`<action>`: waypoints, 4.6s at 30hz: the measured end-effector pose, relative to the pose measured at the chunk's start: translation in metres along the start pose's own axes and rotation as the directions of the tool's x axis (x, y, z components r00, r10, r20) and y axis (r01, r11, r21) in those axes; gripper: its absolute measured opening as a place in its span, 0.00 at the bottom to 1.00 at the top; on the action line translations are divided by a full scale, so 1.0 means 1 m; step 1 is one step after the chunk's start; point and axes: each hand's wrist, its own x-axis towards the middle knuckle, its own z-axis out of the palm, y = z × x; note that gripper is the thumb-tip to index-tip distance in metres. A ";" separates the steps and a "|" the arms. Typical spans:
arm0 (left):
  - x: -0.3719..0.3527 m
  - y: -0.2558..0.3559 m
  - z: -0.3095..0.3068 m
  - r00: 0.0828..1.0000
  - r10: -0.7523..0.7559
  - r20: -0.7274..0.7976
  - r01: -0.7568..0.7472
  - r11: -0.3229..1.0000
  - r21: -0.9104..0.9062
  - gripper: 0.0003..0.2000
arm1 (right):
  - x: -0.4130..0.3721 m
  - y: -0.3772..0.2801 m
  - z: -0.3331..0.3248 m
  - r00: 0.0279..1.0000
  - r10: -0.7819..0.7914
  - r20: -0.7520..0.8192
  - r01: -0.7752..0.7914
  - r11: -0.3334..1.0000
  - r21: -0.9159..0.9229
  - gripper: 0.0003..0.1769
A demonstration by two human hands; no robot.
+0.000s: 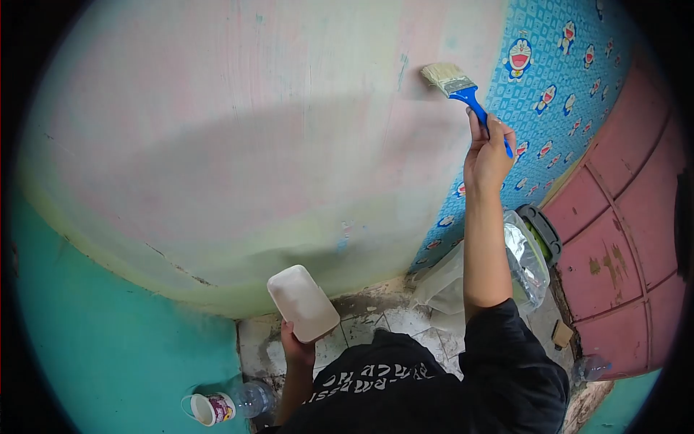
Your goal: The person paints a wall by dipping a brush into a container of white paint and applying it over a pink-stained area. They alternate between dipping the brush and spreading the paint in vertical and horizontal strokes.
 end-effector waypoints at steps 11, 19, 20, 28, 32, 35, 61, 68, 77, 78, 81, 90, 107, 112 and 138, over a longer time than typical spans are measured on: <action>-0.005 -0.004 -0.033 1.000 -0.002 0.006 0.002 0.998 0.070 0.30 | -0.121 0.139 -0.225 0.815 0.252 -0.522 -0.463 0.824 -0.325 0.13; -0.023 0.016 -0.024 0.999 -0.035 0.007 0.035 0.999 0.029 0.28 | -0.014 0.042 -0.023 0.982 0.117 -0.148 -0.145 0.969 -0.199 0.11; -0.021 0.015 -0.029 0.999 -0.033 0.002 0.033 0.999 0.027 0.28 | 0.003 0.029 -0.001 0.994 0.073 -0.076 -0.085 0.983 -0.164 0.11; -0.026 0.013 -0.017 0.999 -0.030 -0.028 0.030 0.999 0.020 0.29 | -0.014 0.045 -0.053 0.995 -0.058 -0.085 0.048 0.992 -0.116 0.10; -0.016 -0.002 -0.029 0.999 -0.026 -0.034 0.028 0.998 0.050 0.30 | -0.089 0.121 -0.194 0.948 0.018 -0.317 -0.131 0.932 -0.337 0.12; -0.018 -0.005 -0.017 0.999 -0.014 -0.035 0.017 0.997 0.076 0.30 | -0.115 0.142 -0.250 0.758 0.052 -0.650 -0.558 0.569 -0.604 0.12; -0.002 -0.132 0.092 0.989 -0.078 -0.125 0.091 0.990 0.106 0.27 | -0.053 0.163 -0.357 0.710 0.314 -0.631 -0.595 0.746 -0.298 0.13; 0.014 -0.151 0.109 0.989 0.000 -0.149 0.037 0.968 0.249 0.31 | 0.016 0.075 -0.271 0.815 0.437 -0.380 -0.484 0.875 -0.033 0.10; 0.031 -0.167 0.145 0.992 0.045 -0.121 -0.012 0.966 0.258 0.33 | -0.047 0.066 -0.332 0.744 0.496 -0.447 -0.611 0.776 -0.157 0.09; 0.030 -0.168 0.149 0.994 0.026 -0.107 0.003 0.966 0.260 0.34 | -0.047 0.062 -0.329 0.737 0.525 -0.426 -0.628 0.765 -0.145 0.08; 0.031 -0.175 0.157 0.997 -0.012 -0.073 0.027 0.979 0.203 0.31 | -0.039 0.033 -0.307 0.721 0.607 -0.335 -0.673 0.729 -0.127 0.09; 0.050 -0.200 0.189 0.999 -0.022 0.024 0.017 0.979 0.203 0.28 | 0.013 -0.036 -0.234 0.809 0.571 0.137 -0.498 0.791 -0.356 0.08; 0.065 -0.211 0.230 0.983 -0.056 0.174 0.033 0.991 0.128 0.38 | 0.012 -0.045 -0.163 0.343 0.538 0.770 0.262 0.733 -0.628 0.08; 0.063 -0.210 0.229 0.977 -0.108 0.185 0.089 0.990 0.109 0.40 | 0.032 -0.042 -0.154 -0.061 0.532 0.845 0.409 0.785 -0.465 0.15; 0.057 -0.213 0.210 0.976 -0.071 0.208 0.058 0.996 0.065 0.39 | -0.003 -0.035 -0.171 -0.294 0.580 0.760 0.313 0.809 -0.497 0.22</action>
